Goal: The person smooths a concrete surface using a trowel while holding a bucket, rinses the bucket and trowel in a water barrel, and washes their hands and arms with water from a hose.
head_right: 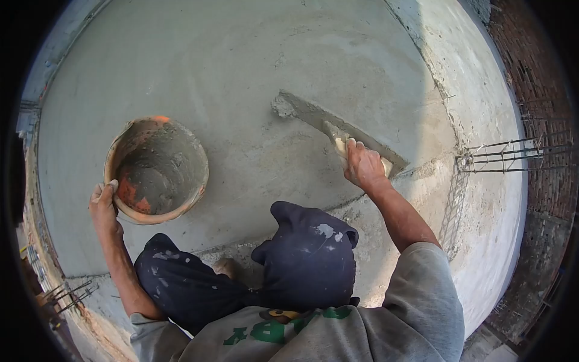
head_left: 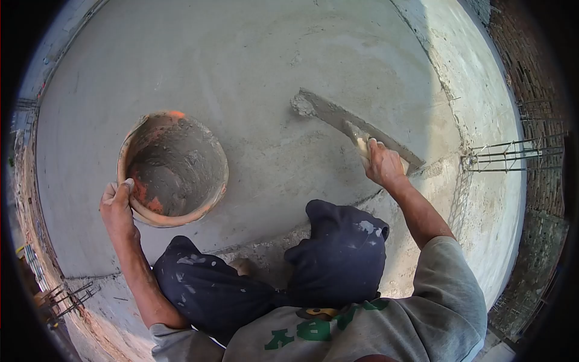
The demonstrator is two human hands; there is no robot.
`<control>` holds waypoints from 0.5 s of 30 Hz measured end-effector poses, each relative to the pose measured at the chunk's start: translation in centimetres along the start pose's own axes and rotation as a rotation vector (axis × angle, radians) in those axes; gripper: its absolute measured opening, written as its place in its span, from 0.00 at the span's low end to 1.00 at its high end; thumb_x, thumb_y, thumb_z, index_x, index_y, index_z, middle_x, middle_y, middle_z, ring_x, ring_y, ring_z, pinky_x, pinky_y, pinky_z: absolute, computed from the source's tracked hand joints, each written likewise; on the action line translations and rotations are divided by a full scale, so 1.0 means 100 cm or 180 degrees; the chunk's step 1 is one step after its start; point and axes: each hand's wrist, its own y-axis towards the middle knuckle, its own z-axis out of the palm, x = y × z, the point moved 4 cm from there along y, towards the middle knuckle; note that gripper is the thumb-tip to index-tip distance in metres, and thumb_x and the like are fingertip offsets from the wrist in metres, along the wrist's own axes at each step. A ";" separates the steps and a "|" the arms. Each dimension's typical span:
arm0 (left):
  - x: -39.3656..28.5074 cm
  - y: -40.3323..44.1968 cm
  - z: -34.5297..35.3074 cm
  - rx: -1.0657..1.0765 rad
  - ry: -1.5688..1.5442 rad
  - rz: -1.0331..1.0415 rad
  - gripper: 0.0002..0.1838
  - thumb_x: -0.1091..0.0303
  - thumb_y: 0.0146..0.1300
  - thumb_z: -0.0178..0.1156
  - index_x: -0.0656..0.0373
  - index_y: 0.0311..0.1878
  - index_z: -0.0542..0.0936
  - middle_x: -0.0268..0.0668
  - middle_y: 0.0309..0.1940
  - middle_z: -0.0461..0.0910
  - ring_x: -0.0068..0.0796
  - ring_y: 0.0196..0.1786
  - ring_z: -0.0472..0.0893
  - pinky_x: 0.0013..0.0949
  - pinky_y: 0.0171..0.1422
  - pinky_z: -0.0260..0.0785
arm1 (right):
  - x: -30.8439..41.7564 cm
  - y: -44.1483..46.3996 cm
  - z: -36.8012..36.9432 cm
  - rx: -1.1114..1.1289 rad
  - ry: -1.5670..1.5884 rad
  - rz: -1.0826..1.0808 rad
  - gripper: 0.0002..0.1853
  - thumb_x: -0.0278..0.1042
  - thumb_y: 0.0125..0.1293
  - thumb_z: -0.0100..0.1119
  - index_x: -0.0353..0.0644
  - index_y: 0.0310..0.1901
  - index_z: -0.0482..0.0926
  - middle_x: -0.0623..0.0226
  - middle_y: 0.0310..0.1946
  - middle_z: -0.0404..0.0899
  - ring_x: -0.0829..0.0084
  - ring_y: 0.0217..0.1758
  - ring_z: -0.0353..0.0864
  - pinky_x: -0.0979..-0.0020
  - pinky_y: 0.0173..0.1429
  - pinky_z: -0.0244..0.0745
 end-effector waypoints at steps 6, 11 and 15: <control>0.002 -0.006 0.001 -0.0048 -0.0011 0.0022 0.10 0.68 0.56 0.58 0.55 0.22 0.69 0.22 0.19 0.64 0.12 0.23 0.59 0.21 0.27 0.49 | -0.004 0.007 0.001 -0.0493 0.0305 0.0479 0.18 0.41 0.60 0.56 0.35 0.42 0.66 0.47 0.30 0.77 0.47 0.35 0.78 0.54 0.39 0.73; 0.001 -0.005 0.007 0.0077 -0.0078 0.0006 0.09 0.68 0.56 0.59 0.55 0.24 0.71 0.22 0.20 0.65 0.11 0.23 0.59 0.20 0.26 0.49 | 0.030 0.040 0.027 -0.0019 0.0633 0.0355 0.21 0.48 0.65 0.49 0.33 0.40 0.67 0.43 0.28 0.78 0.45 0.34 0.79 0.53 0.39 0.73; -0.009 -0.008 -0.019 0.0057 0.0106 0.0086 0.09 0.66 0.57 0.59 0.54 0.25 0.71 0.20 0.19 0.64 0.10 0.21 0.57 0.20 0.24 0.47 | 0.067 0.071 0.060 0.0095 0.0676 0.0182 0.20 0.47 0.65 0.49 0.33 0.40 0.68 0.43 0.31 0.79 0.46 0.37 0.80 0.53 0.42 0.74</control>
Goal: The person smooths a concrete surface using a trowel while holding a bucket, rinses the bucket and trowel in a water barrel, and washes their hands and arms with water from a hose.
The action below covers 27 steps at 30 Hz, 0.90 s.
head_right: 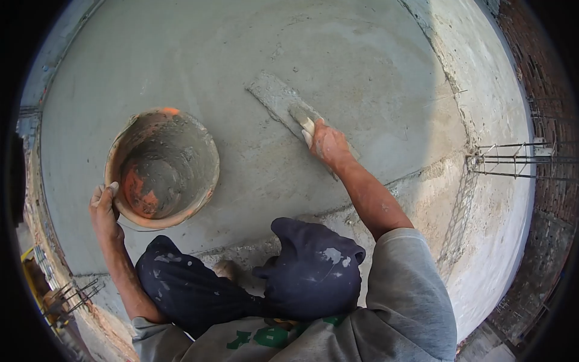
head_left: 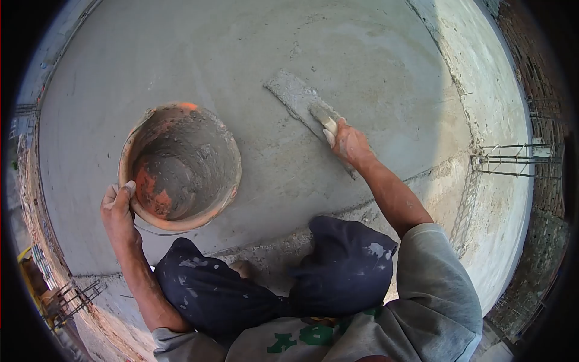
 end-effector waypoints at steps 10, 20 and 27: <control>-0.010 -0.019 0.006 -0.0074 -0.0029 0.0141 0.08 0.67 0.56 0.59 0.54 0.24 0.71 0.21 0.18 0.66 0.09 0.20 0.58 0.19 0.23 0.48 | 0.023 0.136 -0.024 -0.0373 -0.0136 0.0140 0.17 0.40 0.62 0.48 0.33 0.45 0.69 0.47 0.37 0.80 0.50 0.43 0.80 0.56 0.48 0.74; 0.014 -0.016 -0.007 -0.0445 -0.0344 -0.0029 0.06 0.67 0.57 0.58 0.56 0.28 0.74 0.24 0.21 0.70 0.11 0.24 0.66 0.18 0.29 0.56 | -0.131 0.103 -0.024 -0.0488 -0.0424 0.1184 0.22 0.48 0.62 0.50 0.32 0.44 0.69 0.44 0.38 0.79 0.47 0.44 0.79 0.54 0.48 0.73; 0.027 -0.029 -0.058 -0.0021 -0.0142 -0.0320 0.07 0.67 0.59 0.57 0.54 0.27 0.71 0.22 0.22 0.68 0.11 0.26 0.66 0.17 0.29 0.57 | -0.081 0.010 -0.017 -0.0367 -0.0081 0.0451 0.23 0.50 0.63 0.50 0.32 0.43 0.69 0.41 0.30 0.78 0.43 0.37 0.78 0.52 0.42 0.73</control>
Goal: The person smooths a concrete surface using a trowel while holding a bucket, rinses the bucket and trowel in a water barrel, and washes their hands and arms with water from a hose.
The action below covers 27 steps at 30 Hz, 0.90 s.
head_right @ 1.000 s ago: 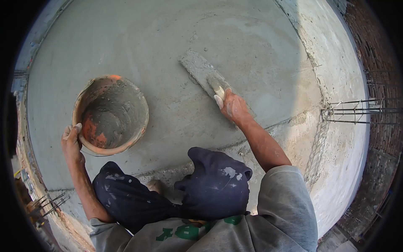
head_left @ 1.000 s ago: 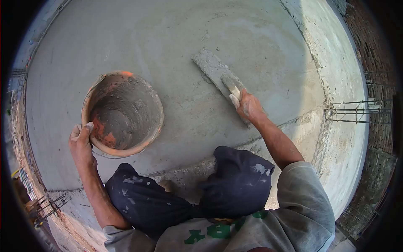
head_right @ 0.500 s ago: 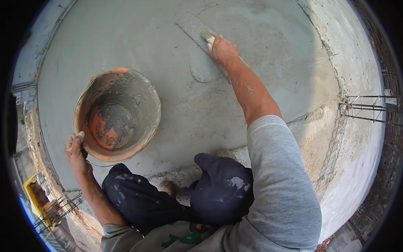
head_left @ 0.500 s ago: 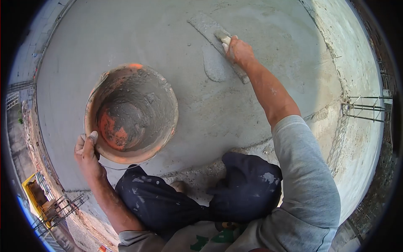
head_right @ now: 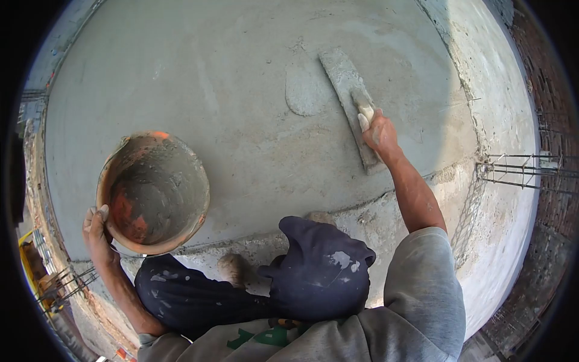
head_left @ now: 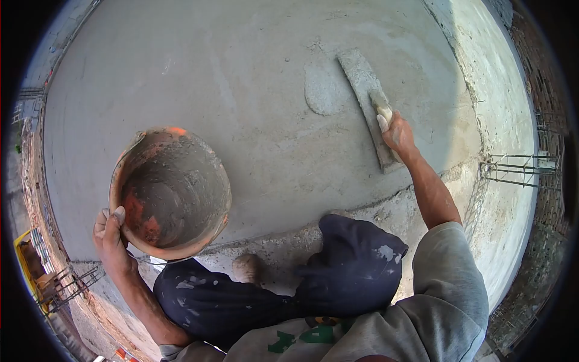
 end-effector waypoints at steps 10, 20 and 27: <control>-0.006 0.041 0.055 -0.0316 -0.0028 0.0231 0.10 0.67 0.57 0.57 0.52 0.21 0.68 0.21 0.17 0.62 0.11 0.21 0.58 0.19 0.25 0.48 | 0.126 0.054 0.060 0.0868 -0.0434 -0.0855 0.16 0.41 0.65 0.48 0.33 0.41 0.66 0.45 0.32 0.79 0.50 0.37 0.81 0.55 0.40 0.76; -0.029 0.016 0.070 -0.0273 -0.0047 0.0673 0.12 0.67 0.56 0.58 0.52 0.20 0.68 0.21 0.13 0.59 0.11 0.16 0.54 0.20 0.19 0.43 | 0.175 0.164 0.030 -0.0019 -0.0107 -0.0340 0.14 0.34 0.65 0.46 0.32 0.46 0.68 0.48 0.38 0.80 0.54 0.44 0.81 0.60 0.48 0.75; -0.028 0.034 0.062 -0.0158 0.0009 0.0444 0.13 0.67 0.56 0.57 0.52 0.19 0.66 0.21 0.13 0.59 0.11 0.16 0.54 0.20 0.20 0.42 | 0.025 0.142 -0.008 -0.0241 -0.0257 0.0478 0.20 0.44 0.63 0.48 0.31 0.44 0.67 0.44 0.37 0.79 0.48 0.43 0.79 0.53 0.47 0.72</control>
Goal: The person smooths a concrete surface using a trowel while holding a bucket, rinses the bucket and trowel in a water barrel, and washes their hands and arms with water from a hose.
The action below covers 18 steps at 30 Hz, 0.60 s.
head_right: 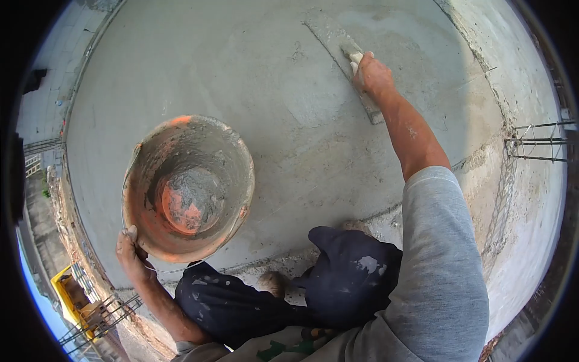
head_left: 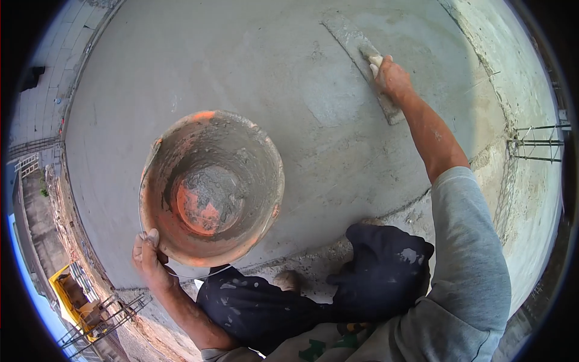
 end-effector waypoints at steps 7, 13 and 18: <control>0.019 -0.001 -0.031 -0.0021 0.0250 -0.0251 0.11 0.67 0.55 0.57 0.53 0.20 0.67 0.21 0.15 0.61 0.10 0.18 0.56 0.20 0.22 0.45 | -0.138 -0.016 0.010 -0.0654 0.0780 0.1037 0.22 0.46 0.59 0.54 0.29 0.36 0.74 0.47 0.29 0.80 0.54 0.32 0.82 0.60 0.37 0.76; 0.045 -0.009 -0.071 -0.0098 0.0191 -0.0522 0.04 0.70 0.56 0.56 0.57 0.27 0.72 0.26 0.22 0.71 0.13 0.25 0.68 0.19 0.30 0.61 | -0.044 0.007 0.042 -0.0087 0.2263 0.0976 0.20 0.44 0.58 0.54 0.29 0.34 0.78 0.55 0.22 0.79 0.65 0.23 0.82 0.65 0.28 0.75; 0.039 -0.006 -0.056 -0.0398 0.0131 -0.0651 0.05 0.69 0.57 0.56 0.56 0.27 0.72 0.24 0.21 0.70 0.11 0.23 0.66 0.17 0.27 0.59 | 0.077 -0.035 0.067 0.0717 0.1189 -0.0040 0.23 0.43 0.59 0.55 0.27 0.45 0.73 0.43 0.37 0.79 0.52 0.42 0.80 0.61 0.47 0.74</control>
